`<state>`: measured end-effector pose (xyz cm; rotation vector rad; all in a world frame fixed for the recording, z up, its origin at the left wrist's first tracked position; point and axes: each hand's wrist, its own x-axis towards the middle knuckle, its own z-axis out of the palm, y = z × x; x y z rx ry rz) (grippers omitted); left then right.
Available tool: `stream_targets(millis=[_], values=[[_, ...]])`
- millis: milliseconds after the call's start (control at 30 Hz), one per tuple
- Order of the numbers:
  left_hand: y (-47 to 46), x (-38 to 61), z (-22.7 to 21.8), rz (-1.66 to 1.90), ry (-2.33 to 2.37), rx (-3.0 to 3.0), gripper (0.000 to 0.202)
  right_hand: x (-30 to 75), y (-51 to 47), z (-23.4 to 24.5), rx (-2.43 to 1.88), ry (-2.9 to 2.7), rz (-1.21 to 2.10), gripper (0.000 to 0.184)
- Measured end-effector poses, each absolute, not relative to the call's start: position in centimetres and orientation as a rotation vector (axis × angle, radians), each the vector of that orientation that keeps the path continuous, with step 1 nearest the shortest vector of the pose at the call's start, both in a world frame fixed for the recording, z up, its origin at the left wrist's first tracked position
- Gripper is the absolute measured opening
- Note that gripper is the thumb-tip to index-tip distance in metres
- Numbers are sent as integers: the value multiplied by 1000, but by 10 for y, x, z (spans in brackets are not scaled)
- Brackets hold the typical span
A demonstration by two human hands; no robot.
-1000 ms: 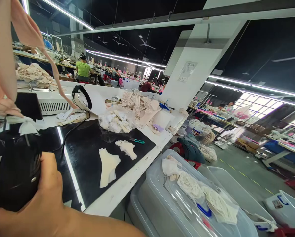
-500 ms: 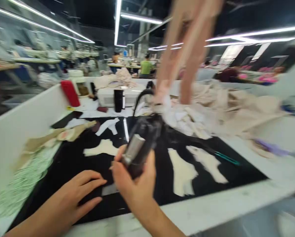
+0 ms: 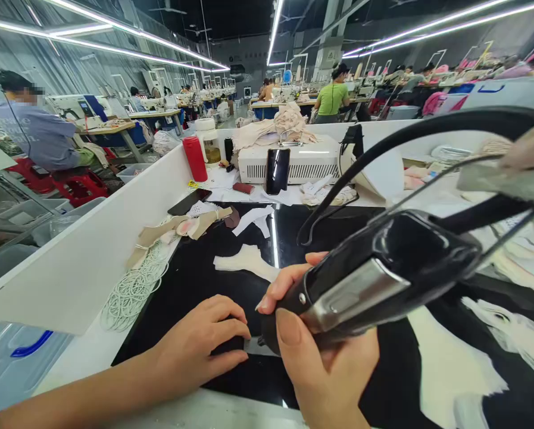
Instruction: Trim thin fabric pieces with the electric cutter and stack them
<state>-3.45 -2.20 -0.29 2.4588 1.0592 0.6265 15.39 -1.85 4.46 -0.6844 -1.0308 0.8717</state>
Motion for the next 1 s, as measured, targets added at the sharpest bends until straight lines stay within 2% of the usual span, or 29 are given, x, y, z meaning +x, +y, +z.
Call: stream_targets(millis=[100,267,433,633,1000], values=[[-22,-33,-4,647,1058,2428,11,151,-18,44,-667,-1038,894,39],[-24,-33,-7,631,1093,2382,23,149,-18,45,-669,-1033,896,40],[-24,-32,-7,627,1089,2396,12,147,-18,44,-653,-1024,913,38],[-24,-33,-5,624,1070,2339,25,145,-20,43,-624,-1055,936,37],[-22,-37,1,690,1067,2150,23,135,-15,42,-613,-1025,920,42]])
